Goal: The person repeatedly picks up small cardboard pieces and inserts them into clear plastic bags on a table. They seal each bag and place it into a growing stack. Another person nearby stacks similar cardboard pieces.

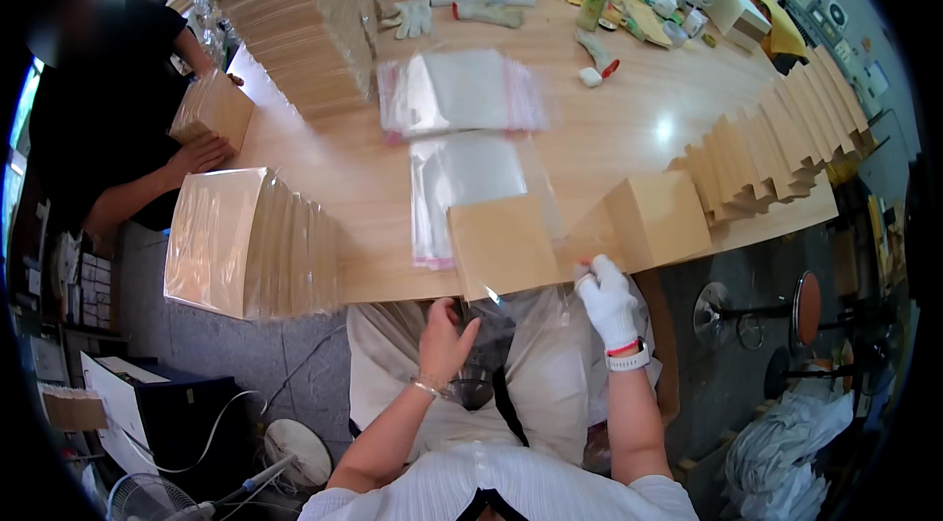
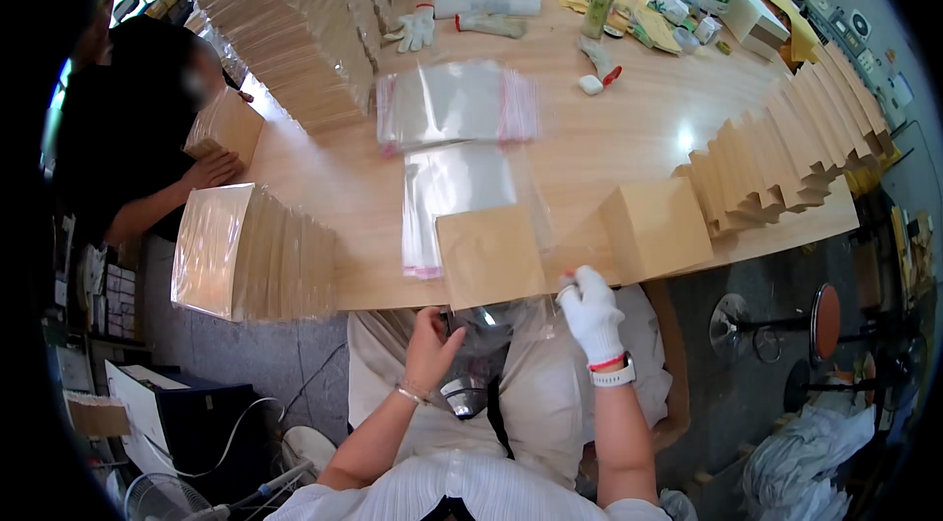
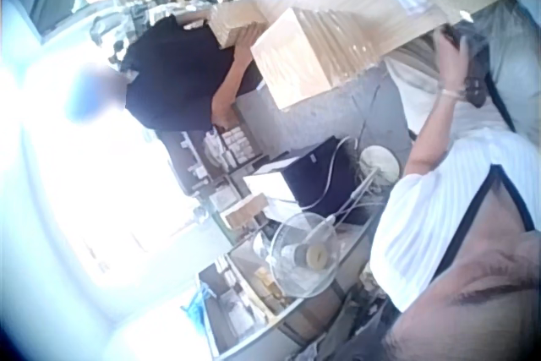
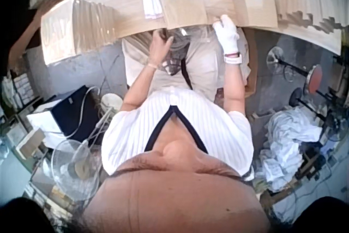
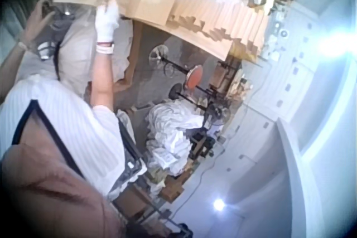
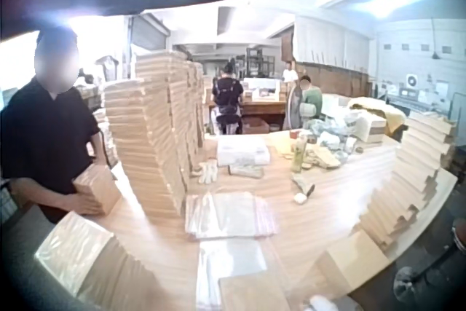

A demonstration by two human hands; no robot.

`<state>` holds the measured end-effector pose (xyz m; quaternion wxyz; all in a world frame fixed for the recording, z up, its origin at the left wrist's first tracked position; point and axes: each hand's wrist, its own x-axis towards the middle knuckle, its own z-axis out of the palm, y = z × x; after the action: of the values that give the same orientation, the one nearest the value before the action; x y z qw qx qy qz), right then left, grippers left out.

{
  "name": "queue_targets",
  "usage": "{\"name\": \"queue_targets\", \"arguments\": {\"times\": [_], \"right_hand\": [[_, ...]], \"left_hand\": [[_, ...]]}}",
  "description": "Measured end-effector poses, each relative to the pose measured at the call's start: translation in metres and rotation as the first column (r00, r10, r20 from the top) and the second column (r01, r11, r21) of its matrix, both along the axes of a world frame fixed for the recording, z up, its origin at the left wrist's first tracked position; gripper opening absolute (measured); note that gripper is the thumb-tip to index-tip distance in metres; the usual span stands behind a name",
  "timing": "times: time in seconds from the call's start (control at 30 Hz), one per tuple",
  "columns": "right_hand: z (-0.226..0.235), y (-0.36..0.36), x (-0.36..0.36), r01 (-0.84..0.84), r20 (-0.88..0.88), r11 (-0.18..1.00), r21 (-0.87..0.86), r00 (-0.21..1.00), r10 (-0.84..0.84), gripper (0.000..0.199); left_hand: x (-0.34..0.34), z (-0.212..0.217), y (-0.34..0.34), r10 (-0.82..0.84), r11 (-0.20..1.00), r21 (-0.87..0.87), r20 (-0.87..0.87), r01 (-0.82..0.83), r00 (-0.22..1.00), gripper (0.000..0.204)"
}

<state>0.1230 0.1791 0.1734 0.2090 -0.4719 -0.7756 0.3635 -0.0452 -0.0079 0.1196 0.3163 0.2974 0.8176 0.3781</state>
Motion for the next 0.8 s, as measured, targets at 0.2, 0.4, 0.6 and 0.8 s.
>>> {"name": "queue_targets", "arguments": {"times": [0.2, 0.4, 0.6, 0.8], "right_hand": [[-0.005, -0.071, -0.03, -0.386, -0.141, 0.907, 0.168, 0.902, 0.409, 0.006], [-0.038, -0.105, -0.06, -0.52, -0.006, 0.83, 0.201, 0.847, 0.532, 0.013], [-0.033, -0.081, -0.011, -0.543, -0.093, 0.602, 0.586, 0.692, 0.716, 0.013], [-0.168, -0.006, 0.272, -0.149, 0.881, 0.987, -0.064, 0.456, 0.126, 0.023]], "left_hand": [[0.004, -0.045, -0.016, -0.074, 0.993, 0.119, 0.59, 0.004, 0.804, 0.035], [0.011, -0.064, -0.027, 0.09, 0.969, 0.021, 0.9, -0.248, 0.427, 0.038], [0.01, -0.042, -0.023, 0.113, 0.952, 0.004, 0.924, -0.307, 0.364, 0.041], [-0.012, -0.062, -0.043, -0.13, 0.969, 0.247, 0.596, -0.028, 0.792, 0.027]]}}
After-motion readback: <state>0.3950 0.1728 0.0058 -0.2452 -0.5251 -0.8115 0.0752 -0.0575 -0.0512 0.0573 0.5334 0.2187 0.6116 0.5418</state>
